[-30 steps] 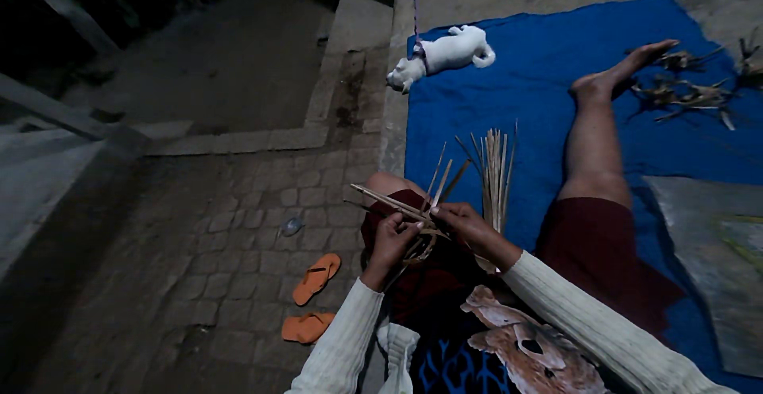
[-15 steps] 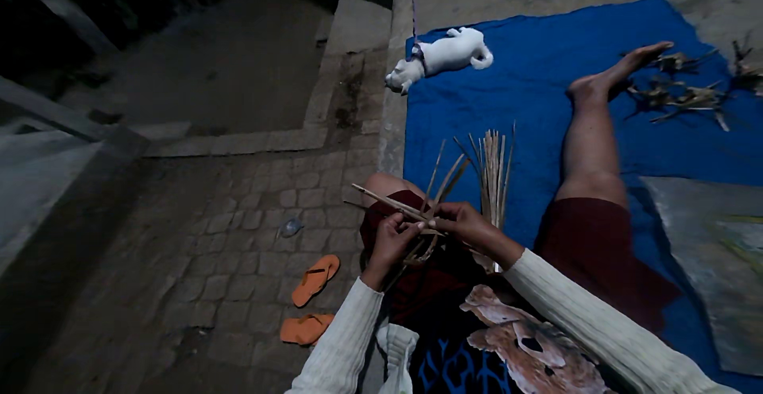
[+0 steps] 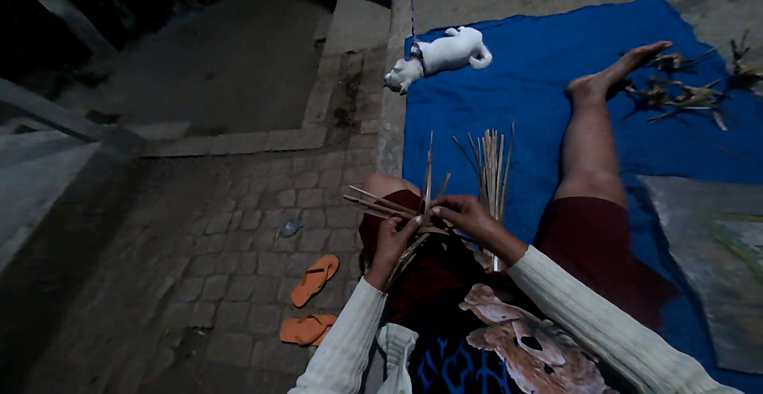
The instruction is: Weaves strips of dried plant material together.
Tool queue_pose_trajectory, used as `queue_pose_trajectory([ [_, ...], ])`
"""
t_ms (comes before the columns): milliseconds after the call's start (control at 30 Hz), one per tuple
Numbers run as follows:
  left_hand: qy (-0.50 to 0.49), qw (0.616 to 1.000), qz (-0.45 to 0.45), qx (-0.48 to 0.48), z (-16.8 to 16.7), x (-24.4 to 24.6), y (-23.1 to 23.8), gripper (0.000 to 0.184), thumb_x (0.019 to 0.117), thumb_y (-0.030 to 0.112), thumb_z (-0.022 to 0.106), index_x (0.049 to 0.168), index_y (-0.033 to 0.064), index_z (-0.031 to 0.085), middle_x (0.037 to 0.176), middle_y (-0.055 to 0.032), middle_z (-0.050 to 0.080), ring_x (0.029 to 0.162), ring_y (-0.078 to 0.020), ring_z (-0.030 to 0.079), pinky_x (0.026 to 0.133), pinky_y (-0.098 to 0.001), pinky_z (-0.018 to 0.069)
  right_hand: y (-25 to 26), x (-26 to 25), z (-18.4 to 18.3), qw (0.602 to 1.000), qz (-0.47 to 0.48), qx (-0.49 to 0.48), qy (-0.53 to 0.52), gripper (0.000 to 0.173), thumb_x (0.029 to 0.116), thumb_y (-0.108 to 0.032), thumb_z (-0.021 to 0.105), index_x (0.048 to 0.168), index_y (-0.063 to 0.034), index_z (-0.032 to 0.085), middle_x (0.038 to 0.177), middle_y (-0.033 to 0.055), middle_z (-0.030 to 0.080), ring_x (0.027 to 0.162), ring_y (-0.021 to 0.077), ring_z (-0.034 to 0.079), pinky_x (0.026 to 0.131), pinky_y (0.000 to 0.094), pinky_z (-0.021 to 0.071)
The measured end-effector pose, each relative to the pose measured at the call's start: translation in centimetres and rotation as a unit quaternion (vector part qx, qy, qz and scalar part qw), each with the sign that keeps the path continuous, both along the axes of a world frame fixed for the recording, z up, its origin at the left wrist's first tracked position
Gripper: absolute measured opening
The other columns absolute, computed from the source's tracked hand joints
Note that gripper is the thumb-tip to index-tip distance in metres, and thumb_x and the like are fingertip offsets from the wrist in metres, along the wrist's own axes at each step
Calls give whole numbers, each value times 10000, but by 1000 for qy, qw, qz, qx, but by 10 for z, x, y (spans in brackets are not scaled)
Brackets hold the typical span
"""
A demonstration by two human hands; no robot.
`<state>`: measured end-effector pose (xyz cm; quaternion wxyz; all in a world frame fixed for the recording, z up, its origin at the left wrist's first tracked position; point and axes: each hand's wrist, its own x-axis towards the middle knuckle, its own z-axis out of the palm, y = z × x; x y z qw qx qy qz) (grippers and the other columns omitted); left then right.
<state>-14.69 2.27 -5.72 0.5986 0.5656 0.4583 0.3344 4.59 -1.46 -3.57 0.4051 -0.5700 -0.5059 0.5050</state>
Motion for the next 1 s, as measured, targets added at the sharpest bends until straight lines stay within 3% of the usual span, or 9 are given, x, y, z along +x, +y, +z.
queue_pose_trajectory([
  [133,0,999,-25,22,0,2,-3,81,944,48,666,881,7,696,769,38,679,715,10,629,727,-197,540,-1,-6,1,999,9,-22,41,165,983,-139,664,1056,8,686,914,32,668,808,48,609,768,234,515],
  [233,-7,999,-28,40,-2,3,-3,77,937,53,667,875,11,685,764,43,669,713,14,622,719,-193,536,-1,-10,-3,994,-28,-29,105,84,922,-68,720,945,-9,664,853,19,652,780,62,618,745,231,530],
  [333,-16,998,-30,48,-2,4,-3,52,939,36,651,925,-8,674,792,33,672,730,11,625,722,-188,536,0,-12,-3,989,-50,-34,132,120,900,-25,727,990,-7,651,888,38,660,798,81,629,745,242,539],
  [500,-28,999,-22,36,1,5,-6,107,971,53,602,997,-19,677,828,20,682,749,-9,637,736,-214,548,0,-13,-5,989,-31,-15,142,63,963,-36,653,1001,2,685,898,22,685,826,68,649,798,246,553],
  [600,-47,998,-22,38,-1,6,-6,142,1005,60,553,983,1,680,802,38,681,717,-16,634,709,-220,550,-1,-14,-7,992,-18,-10,128,76,977,-57,635,997,-5,686,902,21,678,840,63,636,802,245,539],
  [767,-30,999,-16,40,0,7,-5,108,984,63,610,965,5,699,820,23,698,750,-19,652,743,-227,559,-2,-15,-6,994,4,-9,108,140,1005,-109,614,1081,-7,674,938,27,666,842,59,625,791,244,531],
  [867,-14,999,-12,29,0,8,-7,111,979,73,617,934,15,700,811,22,683,744,-21,634,735,-233,543,-1,-15,-7,995,-29,-16,92,135,1010,-108,616,1022,6,687,897,31,683,818,61,641,791,249,544],
  [1000,-26,993,113,34,-8,9,-6,129,998,50,596,944,-39,674,767,10,675,700,-16,636,712,-216,551,-3,-16,1,990,-124,3,68,118,999,-90,629,978,6,694,859,24,673,784,59,625,765,254,531],
])
